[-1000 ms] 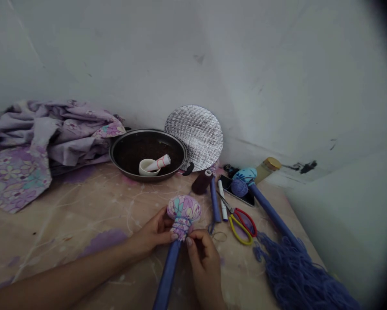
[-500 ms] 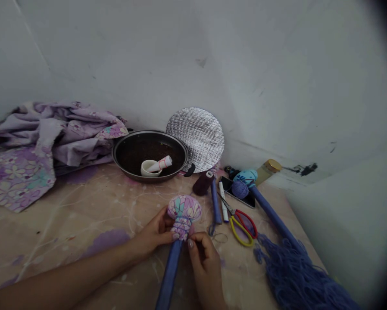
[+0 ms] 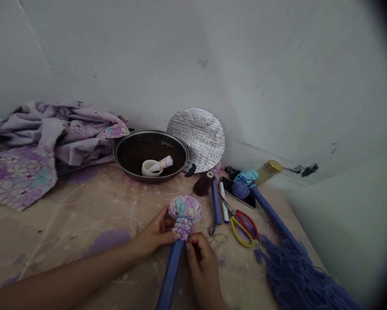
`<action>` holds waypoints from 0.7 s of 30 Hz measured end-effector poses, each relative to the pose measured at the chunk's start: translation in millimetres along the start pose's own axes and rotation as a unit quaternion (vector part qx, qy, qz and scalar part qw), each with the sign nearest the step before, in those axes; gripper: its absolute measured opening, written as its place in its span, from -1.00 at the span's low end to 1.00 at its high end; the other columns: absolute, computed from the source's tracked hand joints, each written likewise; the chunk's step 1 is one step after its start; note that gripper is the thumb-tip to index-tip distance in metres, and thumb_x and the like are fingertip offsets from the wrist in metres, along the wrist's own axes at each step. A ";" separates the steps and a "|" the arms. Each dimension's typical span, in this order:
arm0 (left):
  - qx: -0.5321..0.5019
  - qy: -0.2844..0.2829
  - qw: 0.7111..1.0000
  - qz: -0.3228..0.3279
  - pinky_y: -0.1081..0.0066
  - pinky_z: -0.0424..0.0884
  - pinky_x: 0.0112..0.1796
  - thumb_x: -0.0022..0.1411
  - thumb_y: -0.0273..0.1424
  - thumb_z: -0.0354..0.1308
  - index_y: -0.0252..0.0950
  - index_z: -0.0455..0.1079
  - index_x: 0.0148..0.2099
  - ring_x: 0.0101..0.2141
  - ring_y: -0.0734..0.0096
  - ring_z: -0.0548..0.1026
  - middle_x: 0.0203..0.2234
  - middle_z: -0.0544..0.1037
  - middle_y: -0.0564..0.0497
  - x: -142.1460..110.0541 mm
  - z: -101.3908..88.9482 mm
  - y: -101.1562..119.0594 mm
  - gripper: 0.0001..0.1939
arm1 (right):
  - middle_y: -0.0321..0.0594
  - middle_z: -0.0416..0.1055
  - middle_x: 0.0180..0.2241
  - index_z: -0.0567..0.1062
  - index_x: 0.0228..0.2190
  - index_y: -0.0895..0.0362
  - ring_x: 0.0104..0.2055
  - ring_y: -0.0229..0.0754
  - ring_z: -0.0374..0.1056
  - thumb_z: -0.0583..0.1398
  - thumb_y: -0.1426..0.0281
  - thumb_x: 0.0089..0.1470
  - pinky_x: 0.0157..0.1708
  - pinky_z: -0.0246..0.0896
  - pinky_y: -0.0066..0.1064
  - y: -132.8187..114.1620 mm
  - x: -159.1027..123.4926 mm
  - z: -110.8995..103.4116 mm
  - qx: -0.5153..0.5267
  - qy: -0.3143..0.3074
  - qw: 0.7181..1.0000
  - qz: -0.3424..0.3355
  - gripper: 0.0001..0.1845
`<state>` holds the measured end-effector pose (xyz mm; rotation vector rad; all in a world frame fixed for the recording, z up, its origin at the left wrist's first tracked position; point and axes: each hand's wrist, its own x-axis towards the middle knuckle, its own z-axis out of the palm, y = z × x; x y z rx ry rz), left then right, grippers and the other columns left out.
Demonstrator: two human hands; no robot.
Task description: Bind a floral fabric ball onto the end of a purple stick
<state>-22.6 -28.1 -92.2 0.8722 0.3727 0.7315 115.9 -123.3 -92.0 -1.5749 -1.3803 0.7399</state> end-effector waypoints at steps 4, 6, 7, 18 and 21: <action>0.009 -0.005 1.000 -0.001 0.38 0.33 -0.15 0.03 -0.45 0.29 -0.24 0.12 0.12 -0.17 0.38 0.45 -0.12 0.47 -0.09 -0.5 -0.4 -0.9 -0.37 | -0.30 0.25 -0.46 0.28 -0.43 0.09 -0.42 -0.21 0.20 -0.03 0.35 0.20 -0.42 0.10 -0.45 -3.2 -0.7 4.7 -0.003 0.018 1.000 -0.001 -0.81; 0.019 -0.009 1.000 0.004 0.36 0.33 -0.13 0.02 -0.45 0.30 -0.22 0.10 0.13 -0.15 0.36 0.45 -0.10 0.45 -0.10 -0.3 -0.7 -1.3 -0.34 | -0.30 0.25 -0.47 0.27 -0.44 0.09 -0.43 -0.21 0.19 -0.04 0.34 0.21 -0.43 0.09 -0.45 -2.9 -1.0 7.0 -0.005 0.030 1.000 0.003 -0.80; 0.024 -0.009 1.000 0.007 0.35 0.33 -0.13 0.01 -0.45 0.31 -0.22 0.09 0.14 -0.13 0.34 0.44 -0.08 0.44 -0.10 -0.2 -0.8 -1.5 -0.32 | -0.31 0.26 -0.48 0.27 -0.44 0.09 -0.44 -0.21 0.20 -0.04 0.34 0.21 -0.44 0.09 -0.45 -2.1 -1.0 7.6 -0.005 0.034 0.999 0.007 -0.79; 0.048 0.011 0.999 0.024 0.34 0.35 -0.17 -0.03 -0.44 0.33 -0.17 -0.03 0.18 -0.15 0.33 0.45 -0.06 0.42 -0.11 1.4 -5.0 -10.1 -0.19 | -0.24 0.33 -0.37 0.40 -0.37 0.12 -0.32 -0.20 0.27 0.07 0.50 0.12 -0.35 0.13 -0.45 -18.4 15.4 -29.3 -0.065 0.037 0.993 -0.087 -0.89; 0.062 0.016 0.998 0.030 0.34 0.35 -0.18 -0.03 -0.43 0.33 -0.17 -0.07 0.20 -0.17 0.33 0.45 -0.10 0.44 -0.10 1.0 -7.4 -13.8 -0.16 | -0.25 0.32 -0.40 0.41 -0.41 0.13 -0.36 -0.21 0.26 0.09 0.57 0.09 -0.38 0.14 -0.46 -34.3 22.7 -36.4 -0.086 0.007 0.989 -0.120 -0.86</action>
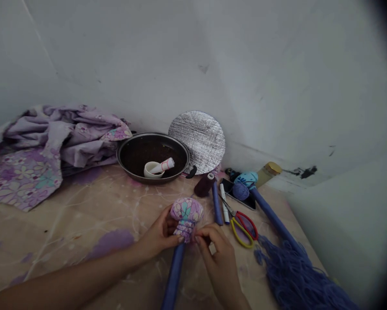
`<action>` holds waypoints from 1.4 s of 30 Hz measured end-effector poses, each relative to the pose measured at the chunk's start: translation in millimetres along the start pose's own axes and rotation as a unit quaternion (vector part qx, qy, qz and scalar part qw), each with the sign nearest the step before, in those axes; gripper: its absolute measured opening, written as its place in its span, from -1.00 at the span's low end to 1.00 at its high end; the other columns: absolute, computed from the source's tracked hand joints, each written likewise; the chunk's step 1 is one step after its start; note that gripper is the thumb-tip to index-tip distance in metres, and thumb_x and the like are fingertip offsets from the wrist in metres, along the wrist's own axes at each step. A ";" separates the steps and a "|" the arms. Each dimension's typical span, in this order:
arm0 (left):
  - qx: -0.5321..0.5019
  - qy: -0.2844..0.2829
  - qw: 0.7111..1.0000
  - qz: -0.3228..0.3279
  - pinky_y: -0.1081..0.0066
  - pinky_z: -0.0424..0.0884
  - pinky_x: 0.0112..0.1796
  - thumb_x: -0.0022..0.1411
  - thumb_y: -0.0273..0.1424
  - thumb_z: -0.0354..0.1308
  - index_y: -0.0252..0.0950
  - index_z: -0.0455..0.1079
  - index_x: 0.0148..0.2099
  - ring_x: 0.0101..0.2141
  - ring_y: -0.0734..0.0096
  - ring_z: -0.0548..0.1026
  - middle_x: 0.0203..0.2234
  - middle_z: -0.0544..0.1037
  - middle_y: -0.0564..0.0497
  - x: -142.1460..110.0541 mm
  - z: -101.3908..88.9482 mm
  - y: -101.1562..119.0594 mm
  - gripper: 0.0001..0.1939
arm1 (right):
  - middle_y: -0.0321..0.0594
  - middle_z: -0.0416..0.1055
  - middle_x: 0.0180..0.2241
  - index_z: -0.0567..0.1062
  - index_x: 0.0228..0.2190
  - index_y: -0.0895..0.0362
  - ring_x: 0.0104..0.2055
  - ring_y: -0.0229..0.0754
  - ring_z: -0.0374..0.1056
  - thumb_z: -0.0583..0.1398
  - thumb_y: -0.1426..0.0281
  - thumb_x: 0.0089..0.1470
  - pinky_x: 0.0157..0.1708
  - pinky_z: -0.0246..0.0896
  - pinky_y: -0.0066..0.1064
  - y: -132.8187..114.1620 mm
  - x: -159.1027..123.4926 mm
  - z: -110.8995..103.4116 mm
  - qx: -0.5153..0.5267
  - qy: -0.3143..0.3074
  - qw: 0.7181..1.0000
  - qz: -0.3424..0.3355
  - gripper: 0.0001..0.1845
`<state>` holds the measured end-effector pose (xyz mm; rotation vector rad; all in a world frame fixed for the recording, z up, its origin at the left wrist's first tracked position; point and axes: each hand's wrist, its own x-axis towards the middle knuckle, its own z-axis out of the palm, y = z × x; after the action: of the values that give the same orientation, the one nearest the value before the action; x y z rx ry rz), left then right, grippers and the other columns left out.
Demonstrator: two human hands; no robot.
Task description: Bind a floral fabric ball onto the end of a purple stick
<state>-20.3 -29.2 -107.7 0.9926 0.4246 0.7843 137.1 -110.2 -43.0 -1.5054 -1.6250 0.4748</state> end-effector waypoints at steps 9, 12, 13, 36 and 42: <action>0.018 0.009 1.000 0.009 0.26 0.34 -0.14 -0.04 -0.42 0.34 -0.18 -0.06 0.20 -0.12 0.23 0.43 -0.14 0.44 -0.09 -0.2 1.9 -1.1 -0.16 | -0.25 0.33 -0.43 0.40 -0.50 0.17 -0.33 -0.18 0.29 0.14 0.70 0.01 -0.33 0.16 -0.42 -18.2 20.5 2.9 -0.104 -0.100 0.989 0.005 -0.79; 0.022 0.014 1.000 0.010 0.28 0.34 -0.15 -0.05 -0.42 0.35 -0.18 -0.08 0.21 -0.12 0.24 0.43 -0.12 0.43 -0.11 0.4 1.1 -3.4 -0.13 | -0.24 0.34 -0.43 0.40 -0.51 0.18 -0.32 -0.18 0.29 0.15 0.70 0.00 -0.31 0.18 -0.40 -20.1 23.5 2.2 -0.139 -0.128 0.982 -0.002 -0.79; 0.021 0.016 1.000 0.010 0.29 0.34 -0.15 -0.06 -0.42 0.35 -0.18 -0.08 0.21 -0.13 0.25 0.44 -0.12 0.43 -0.11 0.4 0.9 -4.0 -0.12 | -0.23 0.34 -0.42 0.40 -0.51 0.18 -0.32 -0.17 0.30 0.15 0.70 0.00 -0.31 0.19 -0.39 -21.2 24.2 1.6 -0.152 -0.137 0.979 -0.009 -0.79; 0.039 0.017 0.999 0.003 0.26 0.36 -0.15 -0.03 -0.42 0.33 -0.15 -0.07 0.22 -0.12 0.22 0.44 -0.07 0.40 -0.13 -1.1 6.1 2.7 -0.15 | -0.35 0.32 -0.54 0.25 -0.35 0.08 -0.55 -0.27 0.28 -0.02 0.35 0.22 -0.53 0.20 -0.43 -47.9 55.7 -21.3 0.155 -0.137 0.975 0.082 -0.89; 0.034 0.020 0.999 -0.006 0.26 0.33 -0.14 -0.06 -0.39 0.35 -0.14 -0.07 0.21 -0.10 0.21 0.41 -0.05 0.38 -0.14 -1.5 3.5 0.1 -0.12 | -0.35 0.43 -0.49 0.29 -0.36 0.06 -0.53 -0.30 0.37 0.13 0.25 0.15 -0.53 0.27 -0.46 -56.6 69.1 -50.6 0.328 -0.062 0.936 0.108 -0.84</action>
<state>-19.0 -32.3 -105.9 1.0377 0.4931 0.7845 147.2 -69.9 50.9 -1.1513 -1.2098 1.1303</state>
